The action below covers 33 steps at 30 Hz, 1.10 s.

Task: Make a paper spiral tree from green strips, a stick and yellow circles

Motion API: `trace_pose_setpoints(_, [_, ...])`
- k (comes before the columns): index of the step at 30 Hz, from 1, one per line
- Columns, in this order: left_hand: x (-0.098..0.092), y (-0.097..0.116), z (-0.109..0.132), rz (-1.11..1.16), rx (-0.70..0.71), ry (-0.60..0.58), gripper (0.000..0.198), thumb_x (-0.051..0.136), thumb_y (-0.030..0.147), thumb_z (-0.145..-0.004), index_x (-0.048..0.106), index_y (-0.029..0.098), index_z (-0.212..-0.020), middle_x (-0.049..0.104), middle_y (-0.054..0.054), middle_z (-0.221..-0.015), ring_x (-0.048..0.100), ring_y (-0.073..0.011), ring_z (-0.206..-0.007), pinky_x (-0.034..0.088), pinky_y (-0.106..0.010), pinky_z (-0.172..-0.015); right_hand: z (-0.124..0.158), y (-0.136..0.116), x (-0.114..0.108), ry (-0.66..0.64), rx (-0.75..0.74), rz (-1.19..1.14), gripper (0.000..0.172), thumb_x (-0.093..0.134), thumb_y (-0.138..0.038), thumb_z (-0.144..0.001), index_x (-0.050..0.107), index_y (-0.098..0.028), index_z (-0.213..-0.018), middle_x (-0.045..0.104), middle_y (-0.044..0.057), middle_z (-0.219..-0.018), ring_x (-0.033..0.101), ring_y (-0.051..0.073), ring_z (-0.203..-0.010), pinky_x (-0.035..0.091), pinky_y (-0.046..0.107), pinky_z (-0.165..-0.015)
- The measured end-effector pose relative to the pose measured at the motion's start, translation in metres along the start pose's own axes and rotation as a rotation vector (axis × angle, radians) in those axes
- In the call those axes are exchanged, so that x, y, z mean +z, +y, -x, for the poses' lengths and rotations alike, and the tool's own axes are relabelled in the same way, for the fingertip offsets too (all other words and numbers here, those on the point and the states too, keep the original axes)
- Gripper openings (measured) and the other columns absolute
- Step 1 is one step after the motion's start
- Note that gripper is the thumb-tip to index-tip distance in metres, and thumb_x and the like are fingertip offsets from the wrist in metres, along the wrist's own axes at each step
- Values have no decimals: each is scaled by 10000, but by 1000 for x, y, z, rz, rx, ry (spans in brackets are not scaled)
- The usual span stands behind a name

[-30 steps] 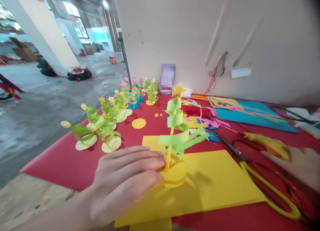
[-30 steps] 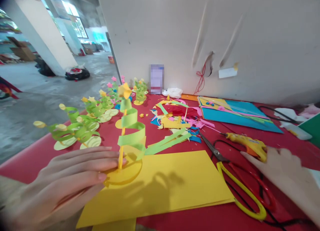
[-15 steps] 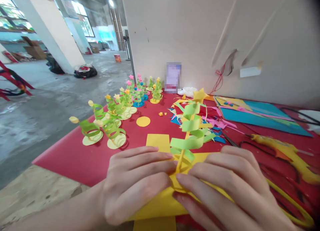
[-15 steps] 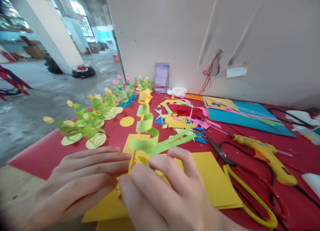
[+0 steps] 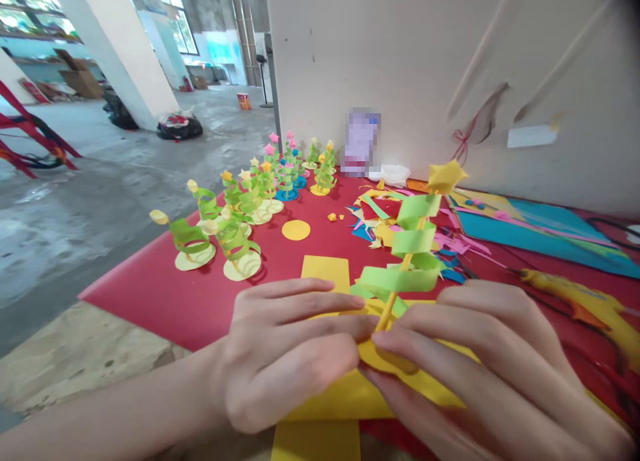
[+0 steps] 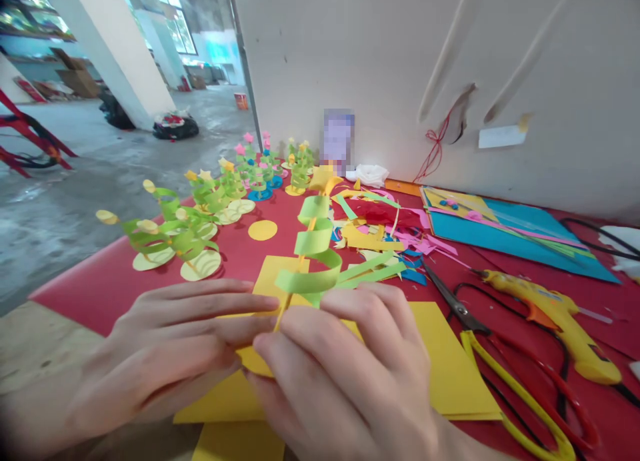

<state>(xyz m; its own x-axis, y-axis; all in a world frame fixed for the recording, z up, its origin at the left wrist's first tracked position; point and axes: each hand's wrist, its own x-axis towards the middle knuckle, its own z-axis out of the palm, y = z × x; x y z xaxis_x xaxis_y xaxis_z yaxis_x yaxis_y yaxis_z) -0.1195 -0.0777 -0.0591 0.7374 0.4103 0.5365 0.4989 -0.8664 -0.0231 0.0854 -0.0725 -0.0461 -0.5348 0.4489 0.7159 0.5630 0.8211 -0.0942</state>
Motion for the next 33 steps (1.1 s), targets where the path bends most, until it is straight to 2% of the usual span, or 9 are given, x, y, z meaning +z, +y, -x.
trace_pose_setpoints(2, [0, 1, 0, 6, -10, -10, 179, 500, 122, -790, 623, 165, -912, 631, -5, -1083, 567, -142, -1049, 422, -255, -960, -1, -1, 7, 29, 8, 3, 55, 618, -220, -703, 622, -257, -662, 679, -65, -746, 589, 142, -667, 466, 312, -622])
trace_pose_setpoints(8, [2, 5, 1, 71, -49, 17, 194, 486, 83, -787, 613, 143, -921, 622, -3, -1104, 520, -110, -1105, 365, -209, -996, 6, -2, 24, 206, 5, 45, 221, 543, -134, -725, 533, -242, -533, 580, -60, -516, 539, 106, -531, 444, 269, -545])
trace_pose_setpoints(11, [4, 7, 1, 63, -81, 50, 168, 479, 86, -800, 619, 147, -869, 628, 10, -1094, 497, -88, -1125, 315, -202, -1029, 6, -2, 21, 218, -12, 10, 166, 567, -162, -717, 547, -224, -565, 609, -63, -566, 535, 109, -556, 429, 278, -542])
trace_pose_setpoints(14, [4, 7, 1, 47, -71, 18, 153, 489, 96, -804, 618, 159, -856, 622, 17, -1105, 487, -92, -1137, 307, -216, -1039, 2, -6, 14, 166, 43, -32, 35, 634, -172, -681, 608, -195, -689, 652, -35, -686, 554, 120, -652, 447, 278, -598])
trace_pose_setpoints(18, [5, 8, 1, 68, -97, 42, 157, 471, 116, -826, 620, 153, -857, 636, 11, -1083, 502, -94, -1121, 324, -208, -1032, 2, -6, 10, 130, 56, -72, 99, 674, -169, -648, 607, -181, -720, 650, -22, -712, 551, 123, -693, 448, 279, -637])
trace_pose_setpoints(23, [4, 6, 1, 121, -123, 88, 146, 497, 99, -798, 619, 137, -870, 663, -18, -1026, 570, -120, -1039, 377, -208, -993, 4, 4, 14, 159, -36, -33, 165, 645, -286, -652, 557, -195, -757, 620, -29, -742, 530, 106, -690, 431, 264, -605])
trace_pose_setpoints(26, [-1, 2, 0, 124, -89, 43, 187, 549, 71, -744, 613, 147, -902, 666, -25, -1016, 597, -158, -999, 432, -240, -951, 4, 5, 11, 142, 1, -61, 42, 582, -187, -684, 556, -206, -711, 609, -36, -701, 516, 105, -674, 421, 272, -601])
trace_pose_setpoints(28, [-4, 1, -1, 131, -91, 44, 197, 549, 83, -746, 615, 172, -908, 677, -20, -986, 620, -172, -955, 473, -260, -908, 2, 4, 9, 94, 38, -79, 94, 549, -119, -704, 556, -208, -673, 612, -45, -670, 512, 105, -666, 418, 275, -604])
trace_pose_setpoints(33, [-8, 1, -8, 193, -164, 52, 184, 502, 144, -801, 622, 250, -891, 693, 8, -935, 654, -168, -870, 532, -259, -810, -2, 6, 6, 157, -49, -85, 49, 565, -171, -710, 579, -207, -679, 624, -41, -669, 513, 106, -648, 418, 271, -572])
